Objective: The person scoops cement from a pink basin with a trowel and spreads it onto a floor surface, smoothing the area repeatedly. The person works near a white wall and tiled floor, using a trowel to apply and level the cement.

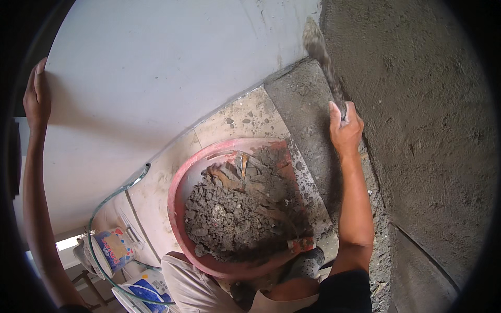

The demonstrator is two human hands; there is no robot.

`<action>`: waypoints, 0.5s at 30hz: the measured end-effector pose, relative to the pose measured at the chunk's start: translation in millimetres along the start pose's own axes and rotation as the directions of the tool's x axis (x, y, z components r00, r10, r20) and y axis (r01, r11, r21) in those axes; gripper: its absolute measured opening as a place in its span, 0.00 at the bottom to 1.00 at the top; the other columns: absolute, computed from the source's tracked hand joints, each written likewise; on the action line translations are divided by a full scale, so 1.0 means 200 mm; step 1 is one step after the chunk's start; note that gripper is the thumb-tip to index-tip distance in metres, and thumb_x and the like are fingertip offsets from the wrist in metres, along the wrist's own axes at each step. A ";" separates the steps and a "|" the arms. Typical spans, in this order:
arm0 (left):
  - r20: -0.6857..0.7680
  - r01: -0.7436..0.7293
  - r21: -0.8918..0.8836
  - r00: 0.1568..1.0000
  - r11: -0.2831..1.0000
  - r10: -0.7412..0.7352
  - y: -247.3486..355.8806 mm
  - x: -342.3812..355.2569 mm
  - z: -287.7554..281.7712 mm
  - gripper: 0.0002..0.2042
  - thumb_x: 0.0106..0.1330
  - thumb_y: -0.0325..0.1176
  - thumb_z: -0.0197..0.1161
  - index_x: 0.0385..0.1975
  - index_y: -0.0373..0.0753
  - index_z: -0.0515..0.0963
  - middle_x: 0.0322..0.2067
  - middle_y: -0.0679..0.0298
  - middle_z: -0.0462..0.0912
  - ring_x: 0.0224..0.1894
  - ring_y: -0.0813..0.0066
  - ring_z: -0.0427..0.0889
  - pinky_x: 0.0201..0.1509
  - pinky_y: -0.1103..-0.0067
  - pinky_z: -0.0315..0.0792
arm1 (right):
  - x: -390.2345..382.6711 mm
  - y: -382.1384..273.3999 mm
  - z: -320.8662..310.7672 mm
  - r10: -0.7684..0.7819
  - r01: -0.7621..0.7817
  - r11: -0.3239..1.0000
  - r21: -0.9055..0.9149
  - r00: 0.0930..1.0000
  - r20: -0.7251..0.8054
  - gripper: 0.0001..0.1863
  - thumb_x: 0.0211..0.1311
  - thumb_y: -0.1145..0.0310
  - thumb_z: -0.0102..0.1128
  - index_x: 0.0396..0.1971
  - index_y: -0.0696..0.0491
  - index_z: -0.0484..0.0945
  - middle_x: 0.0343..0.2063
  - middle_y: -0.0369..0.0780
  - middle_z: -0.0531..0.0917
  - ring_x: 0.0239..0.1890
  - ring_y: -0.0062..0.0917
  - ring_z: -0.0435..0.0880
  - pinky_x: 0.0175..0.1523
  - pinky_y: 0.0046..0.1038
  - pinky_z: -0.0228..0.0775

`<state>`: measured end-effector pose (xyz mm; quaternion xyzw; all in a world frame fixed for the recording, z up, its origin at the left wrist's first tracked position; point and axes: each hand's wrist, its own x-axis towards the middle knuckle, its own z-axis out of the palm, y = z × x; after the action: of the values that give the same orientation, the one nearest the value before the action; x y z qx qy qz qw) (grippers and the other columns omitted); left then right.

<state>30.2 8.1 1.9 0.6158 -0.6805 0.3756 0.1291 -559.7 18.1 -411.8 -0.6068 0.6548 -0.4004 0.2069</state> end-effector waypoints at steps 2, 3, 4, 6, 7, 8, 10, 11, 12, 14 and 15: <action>0.025 0.022 -0.029 0.999 0.999 -0.021 0.02 0.03 -0.03 0.26 0.80 0.54 0.44 0.62 0.43 0.78 0.59 0.57 0.82 0.63 0.58 0.79 0.67 0.71 0.70 | 0.07 0.10 0.05 -0.265 0.279 0.957 0.078 0.952 -0.152 0.27 0.72 0.46 0.58 0.36 0.60 0.78 0.27 0.51 0.84 0.27 0.46 0.84 0.37 0.39 0.74; 0.015 0.029 -0.056 0.999 0.998 -0.029 0.04 0.02 0.02 0.26 0.80 0.54 0.44 0.62 0.43 0.78 0.59 0.57 0.82 0.63 0.58 0.79 0.67 0.71 0.70 | 0.11 0.27 0.07 -0.060 0.059 0.991 -0.123 0.998 -0.006 0.29 0.71 0.44 0.57 0.40 0.61 0.79 0.32 0.54 0.84 0.34 0.49 0.84 0.42 0.41 0.75; 0.015 0.027 -0.054 1.000 0.998 -0.026 0.03 0.02 0.00 0.26 0.80 0.54 0.44 0.62 0.43 0.78 0.59 0.57 0.82 0.63 0.58 0.79 0.67 0.72 0.70 | 0.13 0.42 0.14 0.180 -0.139 0.938 -0.317 0.978 0.106 0.31 0.71 0.42 0.56 0.45 0.62 0.80 0.37 0.57 0.85 0.41 0.53 0.85 0.48 0.42 0.75; -0.022 0.049 -0.053 0.998 0.997 -0.051 0.04 0.03 0.00 0.26 0.80 0.54 0.44 0.62 0.43 0.78 0.59 0.57 0.82 0.63 0.59 0.79 0.67 0.72 0.70 | 0.23 0.50 0.20 0.505 -0.342 0.786 -0.515 0.835 0.217 0.39 0.70 0.38 0.55 0.51 0.67 0.80 0.46 0.62 0.84 0.52 0.57 0.83 0.59 0.43 0.73; -0.015 0.053 -0.046 0.998 0.998 -0.054 0.04 0.04 0.00 0.26 0.80 0.55 0.44 0.62 0.43 0.78 0.59 0.57 0.82 0.63 0.59 0.79 0.67 0.72 0.70 | 0.20 0.46 0.22 0.539 -0.434 0.813 -0.389 0.814 0.217 0.39 0.70 0.38 0.55 0.51 0.67 0.80 0.45 0.62 0.84 0.52 0.57 0.83 0.58 0.43 0.73; 0.006 0.059 -0.029 0.998 0.998 -0.059 0.05 0.02 -0.01 0.26 0.80 0.55 0.44 0.62 0.43 0.78 0.59 0.58 0.82 0.63 0.59 0.79 0.67 0.72 0.70 | 0.17 0.38 0.24 0.571 -0.516 0.817 -0.257 0.786 0.238 0.40 0.69 0.37 0.55 0.51 0.68 0.80 0.45 0.62 0.84 0.51 0.57 0.83 0.58 0.43 0.73; -0.001 0.042 -0.017 0.999 0.999 -0.042 0.03 0.00 0.00 0.26 0.80 0.55 0.44 0.63 0.44 0.78 0.60 0.58 0.82 0.63 0.59 0.79 0.67 0.72 0.70 | 0.06 0.16 0.18 0.386 -0.369 0.921 -0.127 0.909 0.158 0.38 0.70 0.39 0.56 0.48 0.67 0.80 0.39 0.61 0.85 0.46 0.58 0.85 0.53 0.44 0.75; -0.009 0.025 -0.003 1.000 1.000 -0.025 0.01 0.03 -0.03 0.26 0.80 0.55 0.44 0.63 0.44 0.78 0.60 0.58 0.81 0.63 0.59 0.79 0.67 0.72 0.70 | 0.02 0.07 0.16 0.300 -0.297 0.954 -0.039 0.944 0.140 0.36 0.70 0.40 0.57 0.46 0.66 0.80 0.37 0.61 0.85 0.44 0.59 0.85 0.51 0.44 0.75; 0.010 0.020 0.002 1.000 1.000 -0.020 -0.02 0.04 -0.04 0.27 0.80 0.56 0.43 0.63 0.45 0.78 0.61 0.58 0.81 0.64 0.59 0.78 0.67 0.71 0.70 | -0.01 0.01 0.14 0.215 -0.221 0.975 0.039 0.970 0.111 0.34 0.71 0.41 0.57 0.44 0.65 0.81 0.35 0.61 0.85 0.43 0.59 0.84 0.49 0.45 0.75; -0.003 0.034 0.024 0.999 0.999 -0.034 0.01 0.03 -0.02 0.28 0.80 0.57 0.42 0.63 0.45 0.78 0.61 0.58 0.81 0.64 0.59 0.78 0.68 0.71 0.70 | -0.02 -0.02 0.15 0.038 -0.029 0.988 0.152 0.998 -0.055 0.29 0.72 0.45 0.57 0.38 0.63 0.80 0.31 0.62 0.83 0.38 0.61 0.84 0.45 0.47 0.76; -0.009 0.041 0.035 0.999 0.999 -0.040 0.02 0.03 0.00 0.28 0.80 0.57 0.41 0.63 0.45 0.78 0.61 0.58 0.81 0.64 0.59 0.78 0.68 0.71 0.69 | -0.02 0.07 0.20 0.058 -0.056 0.997 0.051 0.998 -0.034 0.30 0.72 0.45 0.57 0.39 0.64 0.80 0.33 0.62 0.83 0.40 0.61 0.84 0.47 0.47 0.76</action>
<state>25.0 4.2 4.6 0.6300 -0.6605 0.3876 0.1286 -538.3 9.7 -447.1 -0.5752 0.6651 -0.4213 0.2220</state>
